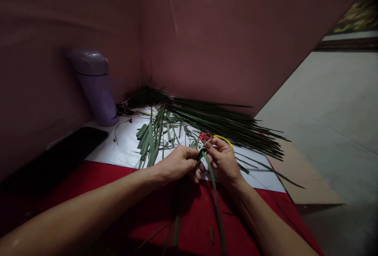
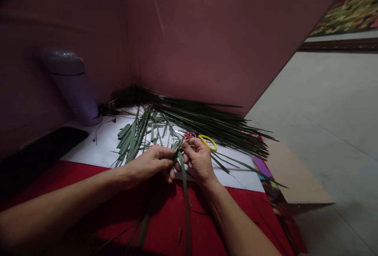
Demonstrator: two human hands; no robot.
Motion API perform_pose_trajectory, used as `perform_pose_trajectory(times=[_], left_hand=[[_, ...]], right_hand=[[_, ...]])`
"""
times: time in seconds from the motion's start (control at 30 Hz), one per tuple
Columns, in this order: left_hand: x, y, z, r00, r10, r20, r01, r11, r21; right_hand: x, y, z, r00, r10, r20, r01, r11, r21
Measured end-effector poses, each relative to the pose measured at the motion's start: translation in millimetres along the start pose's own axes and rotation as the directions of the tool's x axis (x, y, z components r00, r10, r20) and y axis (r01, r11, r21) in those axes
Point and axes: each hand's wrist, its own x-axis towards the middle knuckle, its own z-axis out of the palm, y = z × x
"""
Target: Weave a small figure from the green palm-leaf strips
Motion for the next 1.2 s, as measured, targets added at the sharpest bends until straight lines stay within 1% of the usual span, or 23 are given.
perform_pose_trajectory(times=[0.17,0.27,0.33,0.43,0.57,0.67,0.93,1.1,1.2], left_hand=[[1,-4,-1.6,1.000,-0.007,0.009,0.007,0.999,-0.031],[3,-8,-3.5,1.000,-0.017,0.016,0.018,0.996,-0.088],[4,-11,-5.5,0.999,-0.038,0.009,0.038,0.992,-0.120],[5,-15,-9.1,0.997,-0.078,-0.020,0.075,0.986,-0.147],[5,-18,-12.3,0.989,-0.142,-0.044,0.131,0.970,-0.203],[5,-19,-12.5,0.985,-0.167,-0.046,0.151,0.960,-0.236],[6,-24,-12.2,0.992,-0.119,-0.033,0.108,0.966,-0.235],[7,-26,-11.2,0.997,-0.080,0.007,0.080,0.968,-0.237],[8,-24,-10.2,0.999,-0.051,-0.019,0.046,0.979,-0.200]], right_hand=[[1,2,-1,1.000,0.003,0.007,-0.003,1.000,-0.014],[2,5,-4,1.000,-0.014,0.019,0.014,1.000,-0.016],[3,7,-5,0.999,-0.025,0.031,0.026,0.999,-0.036],[3,8,-6,0.999,-0.006,0.048,0.009,0.998,-0.066],[2,9,-4,0.999,-0.002,0.040,0.006,0.996,-0.095],[1,11,-3,0.999,-0.015,0.032,0.018,0.994,-0.108],[0,12,-1,0.998,-0.030,-0.046,0.025,0.995,-0.102],[-1,10,-2,1.000,-0.005,-0.002,0.005,0.998,-0.062],[-2,7,-2,0.999,-0.005,-0.034,0.002,0.997,-0.080]])
